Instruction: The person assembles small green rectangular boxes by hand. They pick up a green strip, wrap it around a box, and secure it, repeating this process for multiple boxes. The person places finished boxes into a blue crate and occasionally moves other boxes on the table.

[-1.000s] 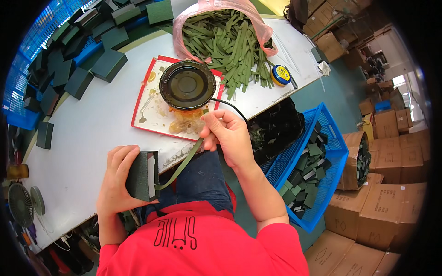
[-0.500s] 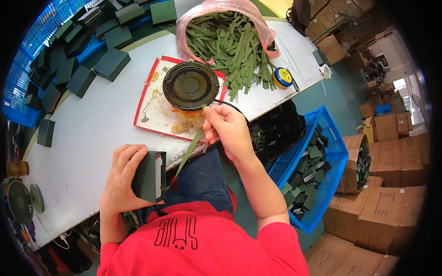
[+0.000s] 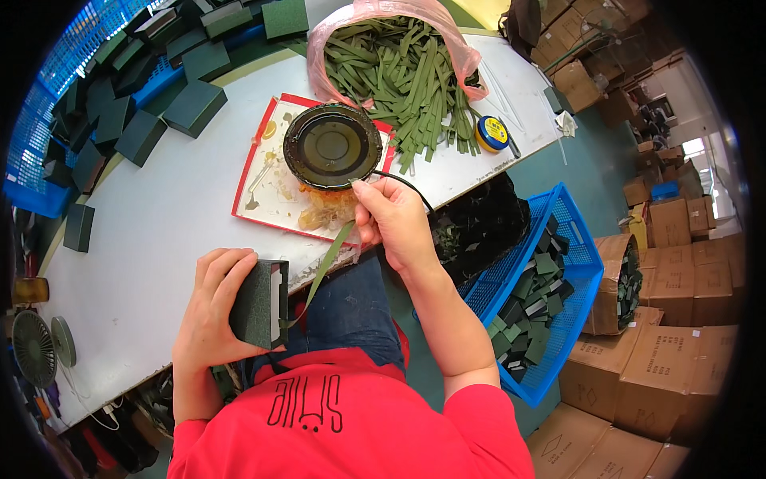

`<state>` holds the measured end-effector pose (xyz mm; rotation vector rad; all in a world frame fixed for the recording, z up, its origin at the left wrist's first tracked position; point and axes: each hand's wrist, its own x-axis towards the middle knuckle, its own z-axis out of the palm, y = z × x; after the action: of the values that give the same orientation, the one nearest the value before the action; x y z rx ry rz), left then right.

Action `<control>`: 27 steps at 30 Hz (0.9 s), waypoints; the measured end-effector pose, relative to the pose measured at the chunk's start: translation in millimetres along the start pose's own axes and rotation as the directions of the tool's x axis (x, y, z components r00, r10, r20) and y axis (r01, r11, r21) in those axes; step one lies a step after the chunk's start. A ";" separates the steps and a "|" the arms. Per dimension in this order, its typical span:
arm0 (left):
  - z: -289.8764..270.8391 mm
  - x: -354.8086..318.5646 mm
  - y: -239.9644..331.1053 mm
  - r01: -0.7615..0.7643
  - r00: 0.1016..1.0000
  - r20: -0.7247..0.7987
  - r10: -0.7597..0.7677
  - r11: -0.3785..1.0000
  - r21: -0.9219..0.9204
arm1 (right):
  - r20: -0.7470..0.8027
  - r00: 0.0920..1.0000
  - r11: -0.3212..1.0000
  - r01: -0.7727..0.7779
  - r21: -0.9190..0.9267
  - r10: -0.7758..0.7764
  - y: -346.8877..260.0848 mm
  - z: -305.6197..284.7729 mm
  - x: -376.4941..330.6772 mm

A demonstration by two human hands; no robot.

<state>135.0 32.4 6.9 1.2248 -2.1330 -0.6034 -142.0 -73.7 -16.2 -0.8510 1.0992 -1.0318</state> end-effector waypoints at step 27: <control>-10.7 2.8 -4.4 -0.124 0.992 -0.043 0.120 0.985 -0.118 | 0.421 0.837 0.917 -0.213 -0.338 0.349 -9.6 53.2 -62.2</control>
<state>143.9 26.9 12.5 1.0246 -2.0924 -0.6416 -100.2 -15.1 24.0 -1.0605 0.9174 -0.3831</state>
